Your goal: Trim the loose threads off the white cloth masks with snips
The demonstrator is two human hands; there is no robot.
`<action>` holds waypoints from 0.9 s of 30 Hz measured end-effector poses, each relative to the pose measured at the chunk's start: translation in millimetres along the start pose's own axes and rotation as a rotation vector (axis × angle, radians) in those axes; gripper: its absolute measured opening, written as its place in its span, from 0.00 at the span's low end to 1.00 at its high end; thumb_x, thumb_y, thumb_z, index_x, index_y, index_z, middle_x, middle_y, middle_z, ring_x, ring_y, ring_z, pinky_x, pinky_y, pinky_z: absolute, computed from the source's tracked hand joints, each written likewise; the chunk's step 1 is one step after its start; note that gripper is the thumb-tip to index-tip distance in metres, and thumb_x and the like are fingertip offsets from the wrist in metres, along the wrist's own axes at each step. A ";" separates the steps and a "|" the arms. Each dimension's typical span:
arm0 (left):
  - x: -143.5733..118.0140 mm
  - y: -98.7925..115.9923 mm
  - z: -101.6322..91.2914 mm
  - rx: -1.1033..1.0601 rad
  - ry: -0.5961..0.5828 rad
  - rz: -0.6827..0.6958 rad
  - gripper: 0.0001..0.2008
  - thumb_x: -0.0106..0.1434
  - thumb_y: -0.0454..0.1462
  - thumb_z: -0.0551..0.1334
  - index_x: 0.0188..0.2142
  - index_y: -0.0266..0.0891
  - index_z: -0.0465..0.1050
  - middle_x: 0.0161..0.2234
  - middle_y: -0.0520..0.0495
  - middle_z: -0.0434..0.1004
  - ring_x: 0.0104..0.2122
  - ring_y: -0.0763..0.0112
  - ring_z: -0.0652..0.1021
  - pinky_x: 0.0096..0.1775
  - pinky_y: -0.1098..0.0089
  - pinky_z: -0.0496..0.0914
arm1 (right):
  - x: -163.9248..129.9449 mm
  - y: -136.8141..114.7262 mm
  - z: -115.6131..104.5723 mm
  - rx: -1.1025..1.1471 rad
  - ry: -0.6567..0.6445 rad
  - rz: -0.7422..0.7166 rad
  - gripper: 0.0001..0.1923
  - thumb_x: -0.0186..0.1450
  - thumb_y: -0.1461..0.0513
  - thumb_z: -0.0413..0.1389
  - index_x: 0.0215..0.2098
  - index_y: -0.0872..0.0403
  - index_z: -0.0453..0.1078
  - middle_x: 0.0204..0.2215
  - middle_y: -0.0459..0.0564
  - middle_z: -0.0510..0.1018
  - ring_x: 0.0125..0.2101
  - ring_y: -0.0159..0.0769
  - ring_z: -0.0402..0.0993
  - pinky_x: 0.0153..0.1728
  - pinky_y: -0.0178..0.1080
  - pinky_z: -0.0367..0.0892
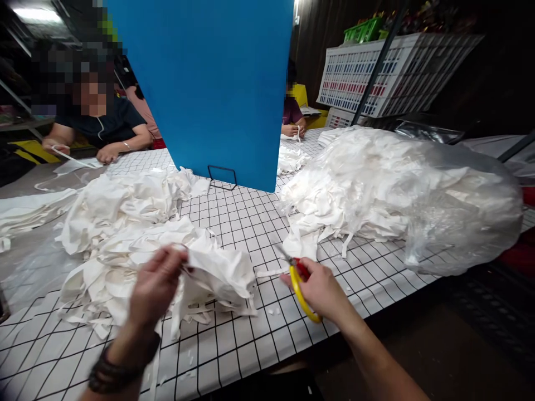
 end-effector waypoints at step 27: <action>80.8 -77.9 172.9 0.836 -1.132 0.230 0.19 0.60 0.27 0.59 0.51 0.37 0.73 0.55 0.38 0.71 0.52 0.59 0.73 0.51 0.63 0.67 | -33.7 7.2 37.4 -0.113 0.359 -0.335 0.05 0.58 0.67 0.50 0.30 0.51 0.58 0.25 0.45 0.70 0.27 0.35 0.67 0.29 0.36 0.61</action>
Point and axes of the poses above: each hand's wrist, its own x-axis towards the middle knuckle, its own z-axis out of the palm, y = z × x, the point moved 2 cm from there along x, towards the middle knuckle
